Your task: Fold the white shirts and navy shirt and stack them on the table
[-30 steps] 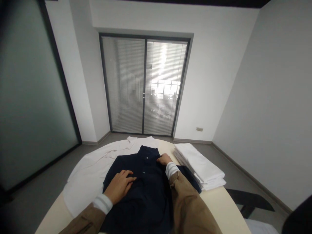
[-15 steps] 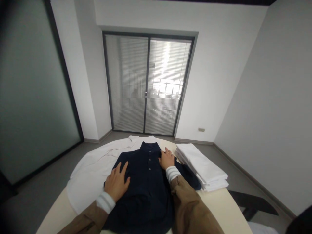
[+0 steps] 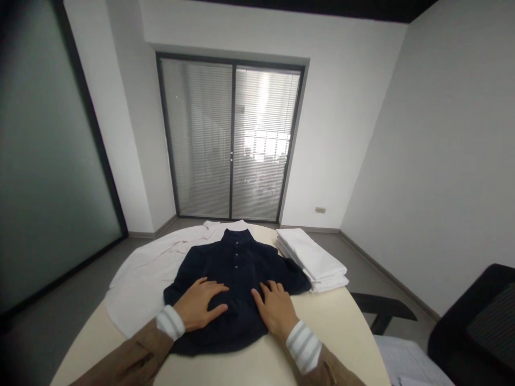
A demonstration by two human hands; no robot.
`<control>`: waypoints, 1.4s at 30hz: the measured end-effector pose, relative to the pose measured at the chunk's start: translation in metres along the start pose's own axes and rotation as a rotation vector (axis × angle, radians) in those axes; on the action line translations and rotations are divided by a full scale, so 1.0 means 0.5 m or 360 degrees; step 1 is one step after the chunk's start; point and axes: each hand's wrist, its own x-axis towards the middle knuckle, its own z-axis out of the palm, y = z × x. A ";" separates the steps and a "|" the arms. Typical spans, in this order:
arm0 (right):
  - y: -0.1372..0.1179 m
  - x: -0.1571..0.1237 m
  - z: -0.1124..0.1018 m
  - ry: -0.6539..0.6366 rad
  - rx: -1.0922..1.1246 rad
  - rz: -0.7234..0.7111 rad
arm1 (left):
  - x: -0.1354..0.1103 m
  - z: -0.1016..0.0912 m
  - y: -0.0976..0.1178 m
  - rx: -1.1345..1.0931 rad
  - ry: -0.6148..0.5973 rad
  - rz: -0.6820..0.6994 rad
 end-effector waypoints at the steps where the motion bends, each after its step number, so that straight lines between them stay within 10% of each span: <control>1: 0.005 -0.006 0.013 0.0034 -0.0032 -0.0078 | 0.001 0.003 -0.001 -0.0006 -0.0021 -0.0029; 10: 0.064 0.027 0.063 0.0101 0.0189 0.0003 | 0.028 -0.015 -0.054 0.0243 0.0478 -0.0501; 17: 0.103 0.048 0.034 0.0276 0.0410 -0.0364 | 0.027 -0.027 -0.065 0.0387 0.0580 -0.0776; 21: 0.063 0.023 0.001 0.0490 0.0272 -0.0568 | 0.027 -0.030 -0.039 0.0149 0.0403 -0.0631; 27: -0.011 -0.015 0.000 0.0058 0.0247 -0.1196 | 0.010 -0.016 -0.026 -0.0020 0.0051 -0.0386; 37: 0.046 0.004 0.005 0.0097 0.0899 -0.0757 | 0.019 -0.026 -0.042 -0.0220 0.0216 -0.0486; 42: 0.123 0.004 -0.015 0.0187 0.1120 -0.0208 | 0.010 -0.026 -0.036 -0.0566 -0.0201 -0.0228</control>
